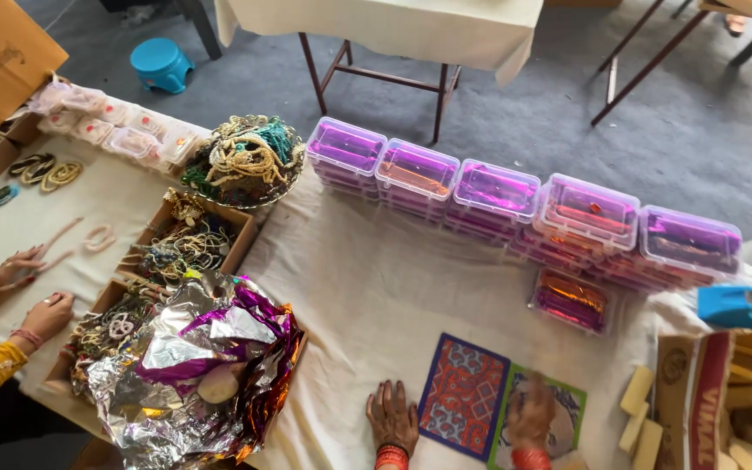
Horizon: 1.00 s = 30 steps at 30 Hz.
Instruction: The person sits at a table and wraps small wooden blocks in a cloth, then places them into a small plastic container. They also handle a piece of shiny foil and a purple sheet, placing them on the table alongside the wrapped items.
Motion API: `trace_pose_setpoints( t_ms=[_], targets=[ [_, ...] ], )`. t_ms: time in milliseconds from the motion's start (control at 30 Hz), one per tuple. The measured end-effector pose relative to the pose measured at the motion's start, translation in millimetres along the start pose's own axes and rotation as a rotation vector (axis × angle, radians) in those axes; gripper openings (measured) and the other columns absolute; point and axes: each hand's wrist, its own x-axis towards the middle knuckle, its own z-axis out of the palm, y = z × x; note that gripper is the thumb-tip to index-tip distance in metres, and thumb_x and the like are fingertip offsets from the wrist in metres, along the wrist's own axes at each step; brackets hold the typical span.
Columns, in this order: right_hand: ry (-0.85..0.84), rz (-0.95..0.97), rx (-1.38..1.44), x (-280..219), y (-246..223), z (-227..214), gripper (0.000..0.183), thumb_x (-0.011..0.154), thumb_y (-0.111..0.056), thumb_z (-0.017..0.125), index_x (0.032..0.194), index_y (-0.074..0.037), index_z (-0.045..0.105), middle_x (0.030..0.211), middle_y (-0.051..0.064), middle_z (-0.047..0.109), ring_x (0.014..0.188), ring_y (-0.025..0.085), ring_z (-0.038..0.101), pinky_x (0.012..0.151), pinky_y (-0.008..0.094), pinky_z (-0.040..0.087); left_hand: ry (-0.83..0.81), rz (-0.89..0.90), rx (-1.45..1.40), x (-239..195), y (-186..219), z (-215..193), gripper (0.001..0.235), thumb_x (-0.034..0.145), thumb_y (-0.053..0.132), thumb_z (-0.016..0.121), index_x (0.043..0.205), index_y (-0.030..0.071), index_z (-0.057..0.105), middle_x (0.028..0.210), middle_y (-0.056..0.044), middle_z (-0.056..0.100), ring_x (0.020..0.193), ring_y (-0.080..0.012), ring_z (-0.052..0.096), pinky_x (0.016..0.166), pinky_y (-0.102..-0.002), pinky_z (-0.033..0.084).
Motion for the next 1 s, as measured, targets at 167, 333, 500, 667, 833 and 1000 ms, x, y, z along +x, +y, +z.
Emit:
trace_pose_setpoints(
  t_ms=[167, 333, 500, 667, 833, 1000],
  targets=[
    [-0.213, -0.161, 0.036, -109, -36, -20, 0.050, 0.086, -0.014, 0.061, 0.136, -0.016, 0.059, 0.133, 0.013, 0.061, 0.124, 0.034, 0.056, 0.109, 0.053, 0.035, 0.082, 0.025, -0.021, 5, 7, -17, 0.061, 0.090, 0.034, 0.061, 0.143, 0.009, 0.046, 0.147, -0.016, 0.042, 0.140, -0.0319, 0.036, 0.115, -0.057, 0.026],
    [-0.302, -0.087, -0.128, -177, -26, -47, 0.044, 0.082, -0.014, 0.067, 0.126, -0.018, 0.065, 0.133, 0.013, 0.060, 0.120, 0.032, 0.057, 0.106, 0.054, 0.035, 0.152, 0.078, -0.032, 2, 3, -17, 0.052, 0.092, 0.031, 0.063, 0.140, 0.013, 0.055, 0.147, -0.014, 0.045, 0.142, -0.0290, 0.039, 0.118, -0.055, 0.030],
    [-0.098, -0.007, -0.402, -182, 2, -123, 0.042, 0.078, -0.013, 0.066, 0.120, -0.013, 0.066, 0.130, 0.015, 0.062, 0.124, 0.033, 0.056, 0.108, 0.056, 0.036, 0.119, 0.136, -0.149, 2, -15, -15, 0.048, 0.089, 0.032, 0.065, 0.134, 0.020, 0.060, 0.146, -0.013, 0.047, 0.142, -0.0319, 0.039, 0.116, -0.056, 0.031],
    [0.072, 0.173, -0.484, -155, 13, -224, 0.038, 0.091, -0.007, 0.061, 0.127, -0.016, 0.067, 0.134, 0.013, 0.063, 0.125, 0.032, 0.056, 0.112, 0.049, 0.037, -0.124, 0.449, -0.191, 4, -74, -14, 0.052, 0.090, 0.035, 0.065, 0.139, 0.020, 0.058, 0.154, -0.008, 0.044, 0.147, -0.0316, 0.036, 0.118, -0.054, 0.031],
    [0.237, 0.265, -0.403, -114, 46, -285, 0.039, 0.098, -0.003, 0.058, 0.134, -0.015, 0.067, 0.137, 0.011, 0.063, 0.122, 0.033, 0.061, 0.106, 0.044, 0.047, -0.264, 0.453, -0.096, 4, -111, -16, 0.056, 0.091, 0.042, 0.065, 0.144, 0.025, 0.054, 0.161, 0.000, 0.039, 0.151, -0.0249, 0.033, 0.121, -0.055, 0.032],
    [0.205, 0.188, -0.372, -64, 88, -312, 0.027, 0.090, -0.001, 0.069, 0.114, -0.013, 0.074, 0.108, 0.006, 0.076, 0.098, 0.024, 0.072, 0.107, 0.049, 0.048, -0.754, -0.008, 0.291, 2, -53, -73, 0.109, 0.076, 0.058, 0.082, 0.160, 0.038, 0.017, 0.171, 0.001, 0.008, 0.156, -0.0441, 0.010, 0.110, -0.075, 0.028]
  ],
)
